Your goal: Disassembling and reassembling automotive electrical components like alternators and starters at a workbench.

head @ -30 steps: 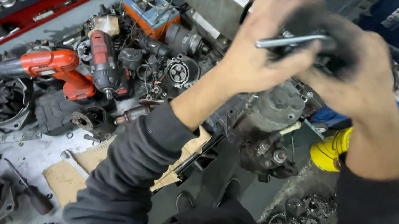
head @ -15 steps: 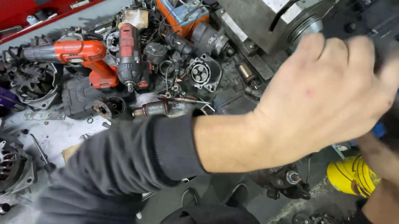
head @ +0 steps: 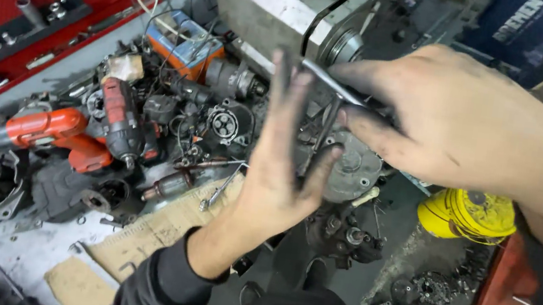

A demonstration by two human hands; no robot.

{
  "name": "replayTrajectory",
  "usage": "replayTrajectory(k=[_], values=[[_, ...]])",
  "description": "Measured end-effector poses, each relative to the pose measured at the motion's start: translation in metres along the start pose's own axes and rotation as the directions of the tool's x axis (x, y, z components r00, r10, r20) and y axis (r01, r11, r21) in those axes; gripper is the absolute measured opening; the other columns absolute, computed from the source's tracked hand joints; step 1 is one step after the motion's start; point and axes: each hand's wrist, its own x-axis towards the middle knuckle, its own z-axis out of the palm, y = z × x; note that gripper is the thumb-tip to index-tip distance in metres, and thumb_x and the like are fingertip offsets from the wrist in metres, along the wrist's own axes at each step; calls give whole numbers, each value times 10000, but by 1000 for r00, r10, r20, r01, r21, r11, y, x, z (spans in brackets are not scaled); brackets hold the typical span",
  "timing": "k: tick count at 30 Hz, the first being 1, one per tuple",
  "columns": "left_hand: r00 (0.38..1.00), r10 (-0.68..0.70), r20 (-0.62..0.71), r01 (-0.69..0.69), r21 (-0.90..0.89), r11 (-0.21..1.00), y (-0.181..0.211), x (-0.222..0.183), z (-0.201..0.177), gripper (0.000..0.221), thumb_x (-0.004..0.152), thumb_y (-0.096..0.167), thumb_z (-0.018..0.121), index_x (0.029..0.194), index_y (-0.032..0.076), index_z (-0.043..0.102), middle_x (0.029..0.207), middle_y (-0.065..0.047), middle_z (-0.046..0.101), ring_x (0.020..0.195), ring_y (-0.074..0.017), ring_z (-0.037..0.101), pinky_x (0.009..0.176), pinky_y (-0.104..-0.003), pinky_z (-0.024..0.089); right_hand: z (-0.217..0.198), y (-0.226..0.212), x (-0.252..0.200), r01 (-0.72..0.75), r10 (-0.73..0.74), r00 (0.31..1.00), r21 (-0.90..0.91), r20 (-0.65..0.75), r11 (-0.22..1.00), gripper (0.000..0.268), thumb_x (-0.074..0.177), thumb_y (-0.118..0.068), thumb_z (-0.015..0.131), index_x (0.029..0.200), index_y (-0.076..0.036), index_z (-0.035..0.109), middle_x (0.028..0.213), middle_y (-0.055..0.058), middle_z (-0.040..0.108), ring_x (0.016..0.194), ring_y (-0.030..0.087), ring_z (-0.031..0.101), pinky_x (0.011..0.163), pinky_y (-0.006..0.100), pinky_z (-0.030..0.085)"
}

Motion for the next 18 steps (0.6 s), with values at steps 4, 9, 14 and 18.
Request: replayTrajectory(k=[4,9,14,18], values=[[942,-284,178,315,-181,931,-20,-3,-9,436,1001,53,721,1398,-10,551,1226,-193,743,1067,-245,706,973,-348,586,-14,-8,7,18,-10,991,-56,136,998,535,892,-361,708,1357,-110,626,836,171,741,866,351,716,778,446,551],[872,-306,383,344,-34,938,-38,6,-23,227,965,104,734,1181,38,712,899,-111,761,770,-166,722,758,-301,575,-35,-23,31,-75,105,911,-91,399,993,554,795,-377,821,1275,-150,665,880,122,769,861,290,718,790,422,568],[893,-178,414,267,-166,949,-45,10,-25,252,957,105,727,1196,31,698,1031,-116,785,909,-161,756,849,-309,595,-33,-34,37,56,158,909,-489,385,870,358,884,-266,712,1233,-202,664,959,91,742,933,285,719,851,416,557],[889,-214,404,276,-101,956,-43,7,-27,231,931,108,752,1145,27,723,1004,-132,790,883,-184,772,830,-309,592,-22,-15,20,490,-722,690,-764,45,421,211,816,-231,634,1006,-158,689,1211,-20,727,1147,229,658,931,480,538]])
